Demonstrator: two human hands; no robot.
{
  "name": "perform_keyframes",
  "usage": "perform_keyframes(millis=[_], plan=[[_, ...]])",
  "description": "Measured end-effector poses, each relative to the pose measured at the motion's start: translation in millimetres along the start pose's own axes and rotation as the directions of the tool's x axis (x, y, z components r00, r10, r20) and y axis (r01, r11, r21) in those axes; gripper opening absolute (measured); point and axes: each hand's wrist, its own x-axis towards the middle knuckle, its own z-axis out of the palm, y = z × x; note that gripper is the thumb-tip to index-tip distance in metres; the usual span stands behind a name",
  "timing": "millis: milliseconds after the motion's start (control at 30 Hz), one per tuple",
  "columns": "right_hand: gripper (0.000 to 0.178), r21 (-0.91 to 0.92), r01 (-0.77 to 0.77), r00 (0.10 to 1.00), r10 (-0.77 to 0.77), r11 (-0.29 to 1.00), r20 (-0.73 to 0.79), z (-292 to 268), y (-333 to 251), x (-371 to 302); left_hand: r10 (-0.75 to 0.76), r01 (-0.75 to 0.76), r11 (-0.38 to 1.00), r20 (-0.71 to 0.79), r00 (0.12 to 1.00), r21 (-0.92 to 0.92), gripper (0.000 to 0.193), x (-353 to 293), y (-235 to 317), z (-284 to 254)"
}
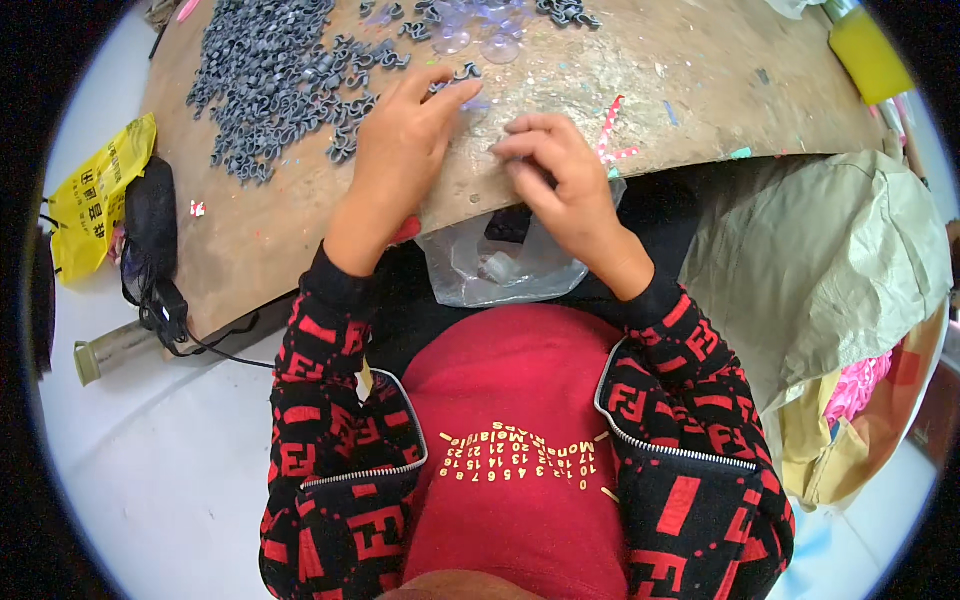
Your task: Manually placing small grey plastic components into individual plastic bags and grouping them.
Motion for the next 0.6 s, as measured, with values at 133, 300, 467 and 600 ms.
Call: perform_keyframes(millis=[133, 300, 467, 600], plan=[[0.022, 0.413, -0.191, 0.971, 0.232, 0.89, -0.052, -10, 4, 1, 0.028, -0.035, 0.987, 0.042, 0.999, 0.156, 0.027, 6, 0, 9], [0.021, 0.685, -0.308, 0.911, 0.411, 0.66, 0.014, -15, -7, 10, -0.345, 0.316, 0.807, 0.036, 0.938, -0.498, 0.013, -9, 16, -2], [0.02, 0.681, -0.305, 0.937, 0.336, 0.666, 0.091, -13, -23, 11, -0.467, 0.455, -0.166, 0.476, 0.745, -0.875, 0.011, -27, 43, -26], [0.02, 0.734, -0.299, 0.941, 0.318, 0.61, 0.12, -12, -31, 12, -0.434, 0.39, -0.386, 0.538, 0.722, -0.836, 0.01, -37, 53, -22]])
